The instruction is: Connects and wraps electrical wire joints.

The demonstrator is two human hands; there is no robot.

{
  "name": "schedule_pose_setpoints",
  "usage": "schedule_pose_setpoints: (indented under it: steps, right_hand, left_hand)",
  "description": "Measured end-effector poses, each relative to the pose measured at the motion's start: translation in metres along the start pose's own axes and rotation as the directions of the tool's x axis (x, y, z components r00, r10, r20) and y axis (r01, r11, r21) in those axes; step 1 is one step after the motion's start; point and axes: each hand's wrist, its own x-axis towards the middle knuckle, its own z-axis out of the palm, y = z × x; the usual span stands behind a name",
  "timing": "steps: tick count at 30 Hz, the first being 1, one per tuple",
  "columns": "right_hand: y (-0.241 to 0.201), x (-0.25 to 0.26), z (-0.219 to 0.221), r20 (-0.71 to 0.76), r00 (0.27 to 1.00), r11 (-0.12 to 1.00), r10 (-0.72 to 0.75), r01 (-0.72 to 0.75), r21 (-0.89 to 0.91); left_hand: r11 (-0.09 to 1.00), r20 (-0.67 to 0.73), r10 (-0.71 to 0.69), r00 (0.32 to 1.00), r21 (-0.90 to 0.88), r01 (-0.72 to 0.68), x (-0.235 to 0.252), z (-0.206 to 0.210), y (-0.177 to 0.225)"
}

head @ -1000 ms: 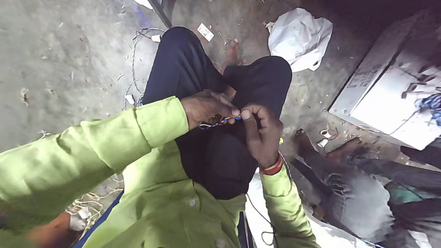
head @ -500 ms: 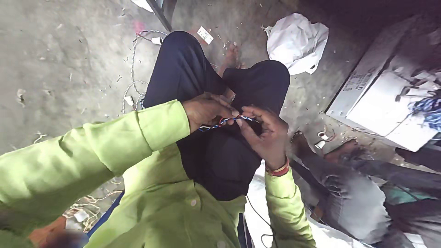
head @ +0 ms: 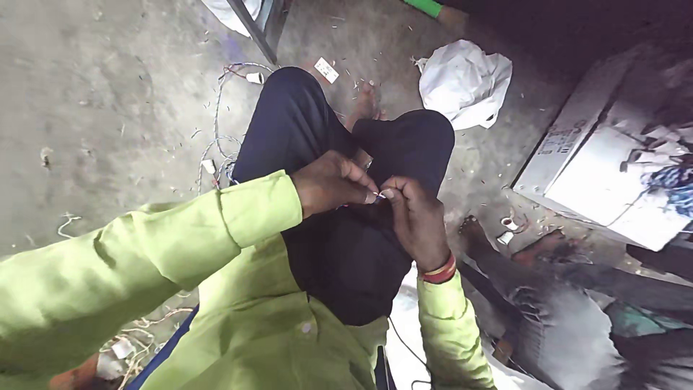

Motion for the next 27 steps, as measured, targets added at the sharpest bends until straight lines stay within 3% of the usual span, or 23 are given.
schedule_pose_setpoints:
  steps: [5, 9, 11, 13, 17, 23, 27]
  right_hand:
    - [-0.004, -0.004, 0.009, -0.007, 1.0, 0.996, 0.024, -0.025, -0.085]
    - [-0.007, -0.003, 0.01, 0.012, 0.998, 0.991, 0.055, -0.053, -0.121]
    - [-0.009, 0.0, 0.01, 0.006, 0.997, 0.988, 0.077, -0.075, -0.135]
    - [-0.011, 0.001, 0.008, -0.006, 0.993, 0.985, 0.118, -0.118, -0.128]
    - [-0.019, 0.008, 0.002, 0.028, 0.974, 0.967, 0.223, -0.218, -0.129]
    - [-0.027, 0.022, -0.01, 0.252, 0.909, 0.936, 0.331, -0.282, -0.212]
    - [-0.028, 0.029, -0.019, 0.328, 0.872, 0.93, 0.364, -0.358, -0.083]
  left_hand:
    - [0.994, -0.017, 0.066, 0.998, 0.088, -0.064, 0.001, 0.004, -0.005]
    - [0.91, -0.055, 0.273, 0.96, 0.338, -0.24, 0.002, 0.002, -0.015]
    - [0.803, -0.084, 0.444, 0.892, 0.478, -0.355, 0.001, 0.006, -0.02]
    - [0.654, -0.076, 0.629, 0.774, 0.591, -0.473, 0.0, 0.012, -0.026]
    - [0.438, -0.009, 0.789, 0.615, 0.71, -0.552, 0.003, 0.018, -0.032]
    - [0.282, 0.07, 0.858, 0.508, 0.763, -0.582, 0.008, 0.018, -0.049]
    - [0.262, 0.048, 0.883, 0.468, 0.776, -0.574, 0.003, 0.022, -0.056]
